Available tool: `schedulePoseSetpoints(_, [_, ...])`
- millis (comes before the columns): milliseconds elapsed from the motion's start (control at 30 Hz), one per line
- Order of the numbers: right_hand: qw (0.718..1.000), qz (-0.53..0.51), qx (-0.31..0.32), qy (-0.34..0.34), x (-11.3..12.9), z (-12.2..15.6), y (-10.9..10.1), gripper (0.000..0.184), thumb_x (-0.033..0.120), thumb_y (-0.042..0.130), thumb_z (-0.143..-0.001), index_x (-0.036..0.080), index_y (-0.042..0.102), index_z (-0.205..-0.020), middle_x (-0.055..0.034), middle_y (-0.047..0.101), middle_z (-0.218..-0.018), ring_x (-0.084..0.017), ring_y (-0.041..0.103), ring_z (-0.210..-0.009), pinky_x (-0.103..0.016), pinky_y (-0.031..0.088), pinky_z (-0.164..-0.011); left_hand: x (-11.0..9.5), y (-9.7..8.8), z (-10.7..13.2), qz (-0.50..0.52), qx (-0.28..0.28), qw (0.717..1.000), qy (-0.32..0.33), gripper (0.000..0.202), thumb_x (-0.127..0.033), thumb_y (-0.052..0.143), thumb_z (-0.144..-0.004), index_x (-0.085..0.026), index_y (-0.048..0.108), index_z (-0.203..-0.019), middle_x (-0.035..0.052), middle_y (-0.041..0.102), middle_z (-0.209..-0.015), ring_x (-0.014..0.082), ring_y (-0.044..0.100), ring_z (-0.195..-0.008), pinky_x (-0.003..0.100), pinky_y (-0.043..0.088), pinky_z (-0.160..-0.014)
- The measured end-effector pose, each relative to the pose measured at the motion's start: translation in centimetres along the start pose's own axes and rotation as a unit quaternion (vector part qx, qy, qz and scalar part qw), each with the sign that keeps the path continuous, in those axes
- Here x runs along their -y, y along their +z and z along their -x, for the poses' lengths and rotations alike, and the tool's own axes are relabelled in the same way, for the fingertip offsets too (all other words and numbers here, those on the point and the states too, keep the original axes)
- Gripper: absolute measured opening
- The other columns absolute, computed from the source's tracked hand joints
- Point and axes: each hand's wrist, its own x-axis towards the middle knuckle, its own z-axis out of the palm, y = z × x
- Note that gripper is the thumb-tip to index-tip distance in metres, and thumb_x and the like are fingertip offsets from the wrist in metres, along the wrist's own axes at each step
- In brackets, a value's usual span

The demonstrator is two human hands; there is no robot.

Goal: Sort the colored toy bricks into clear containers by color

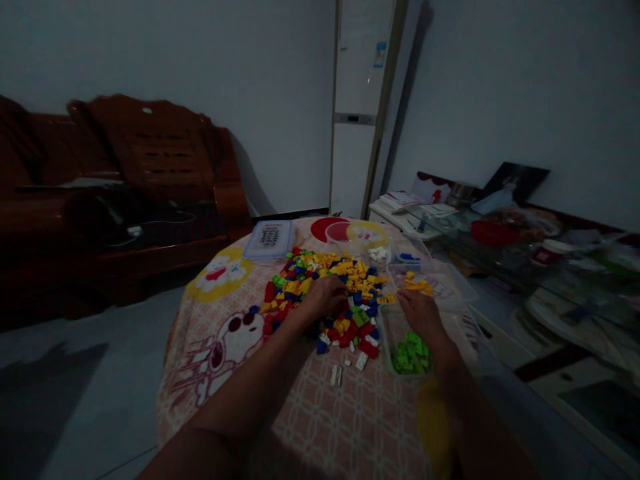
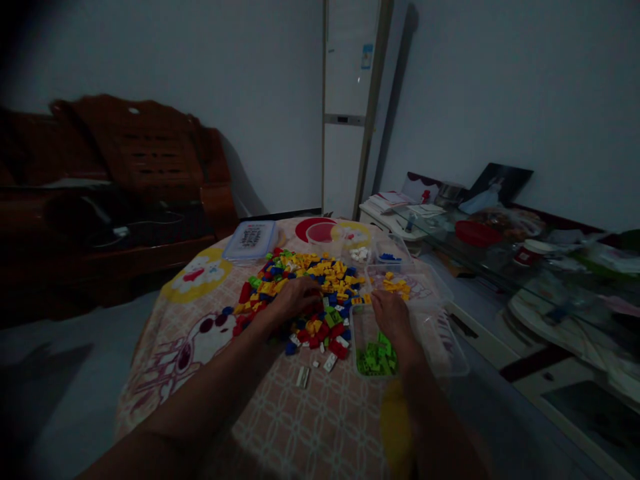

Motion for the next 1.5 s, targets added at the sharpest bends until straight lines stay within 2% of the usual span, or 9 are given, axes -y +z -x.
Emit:
schedulePoseSetpoints(133, [1.000,0.001,0.000,-0.014,0.0,-0.1,0.2,0.029,0.023,0.048,-0.094,0.021,0.076,-0.092,-0.0087,0.078,-0.097,-0.021,0.071,-0.090,-0.030,0.049,-0.084,0.8,-1.4,-2.5,0.061,-0.084,0.993,-0.055,0.023,-0.025,0.071,-0.080,-0.019,0.078,-0.101,0.0080,0.076,-0.096,0.0203,0.069,-0.086,0.031,0.054,-0.084])
schedulePoseSetpoints(300, [1.000,0.017,-0.009,-0.015,0.0,-0.1,0.2,0.028,0.023,0.048,-0.094,0.022,0.076,-0.089,-0.0073,0.077,-0.091,-0.020,0.070,-0.084,-0.028,0.048,-0.078,1.8,-3.0,-9.4,0.197,-0.134,0.958,-0.159,0.029,-0.022,0.067,-0.080,-0.012,0.076,-0.106,0.0083,0.076,-0.083,0.0179,0.069,-0.072,0.032,0.057,-0.074])
schedulePoseSetpoints(467, [0.999,0.027,-0.005,-0.023,-0.1,-0.2,0.1,0.029,0.023,0.048,-0.094,0.022,0.075,-0.085,-0.0067,0.077,-0.086,-0.019,0.069,-0.079,-0.026,0.046,-0.073,2.2,-4.1,-12.5,0.219,-0.202,0.945,-0.133,0.045,-0.017,0.066,-0.076,-0.018,0.070,-0.122,0.0094,0.075,-0.112,0.0206,0.070,-0.097,0.035,0.057,-0.089])
schedulePoseSetpoints(600, [1.000,0.027,0.004,-0.014,0.0,-0.4,0.1,0.027,0.022,0.049,-0.093,0.021,0.076,-0.091,-0.0077,0.077,-0.091,-0.021,0.070,-0.084,-0.028,0.046,-0.076,2.9,-4.7,-8.7,0.193,-0.201,0.952,-0.126,0.040,-0.017,0.063,-0.076,-0.016,0.073,-0.116,0.0108,0.073,-0.116,0.0216,0.070,-0.099,0.034,0.056,-0.090])
schedulePoseSetpoints(767, [0.999,0.037,0.011,-0.014,0.2,-0.4,0.0,0.030,0.023,0.046,-0.095,0.020,0.076,-0.089,-0.0088,0.077,-0.091,-0.021,0.069,-0.085,-0.029,0.045,-0.077,3.6,-5.1,0.4,0.162,-0.196,0.953,-0.163,0.036,-0.031,0.058,-0.081,-0.014,0.074,-0.109,0.0080,0.077,-0.096,0.0209,0.071,-0.083,0.031,0.056,-0.077])
schedulePoseSetpoints(967, [0.999,0.046,0.017,-0.005,0.4,-0.4,-0.4,0.031,0.024,0.046,-0.095,0.020,0.076,-0.091,-0.0098,0.076,-0.090,-0.023,0.068,-0.084,-0.030,0.044,-0.075,2.0,-4.5,8.3,0.029,-0.115,0.980,-0.160,0.032,-0.044,0.065,-0.080,-0.020,0.077,-0.098,0.0069,0.076,-0.095,0.0225,0.069,-0.084,0.030,0.052,-0.076])
schedulePoseSetpoints(1200, [0.999,0.046,0.025,-0.002,0.4,-0.4,-0.4,0.031,0.024,0.045,-0.096,0.019,0.076,-0.092,-0.0099,0.076,-0.092,-0.021,0.068,-0.087,-0.028,0.043,-0.077,1.5,-3.0,10.4,-0.030,-0.068,0.987,-0.144,0.030,-0.031,0.063,-0.082,-0.023,0.076,-0.107,0.0082,0.074,-0.098,0.0226,0.068,-0.088,0.031,0.050,-0.080])
schedulePoseSetpoints(1367, [0.998,0.047,0.039,0.004,0.5,-0.4,-0.6,0.032,0.025,0.044,-0.097,0.018,0.075,-0.094,-0.0110,0.076,-0.095,-0.021,0.068,-0.089,-0.027,0.042,-0.076,1.9,-3.1,10.4,-0.024,-0.117,0.970,-0.211,0.032,-0.028,0.055,-0.086,-0.019,0.075,-0.108,0.0084,0.075,-0.107,0.0230,0.069,-0.093,0.032,0.051,-0.084])
schedulePoseSetpoints(1500, [0.998,0.052,0.043,0.005,0.7,-0.4,-0.7,0.032,0.026,0.044,-0.097,0.018,0.075,-0.095,-0.0108,0.076,-0.095,-0.021,0.068,-0.087,-0.028,0.041,-0.075,2.1,-2.9,10.4,-0.004,-0.130,0.968,-0.215,0.031,-0.031,0.056,-0.084,-0.019,0.075,-0.105,0.0089,0.076,-0.105,0.0238,0.069,-0.092,0.033,0.052,-0.084])
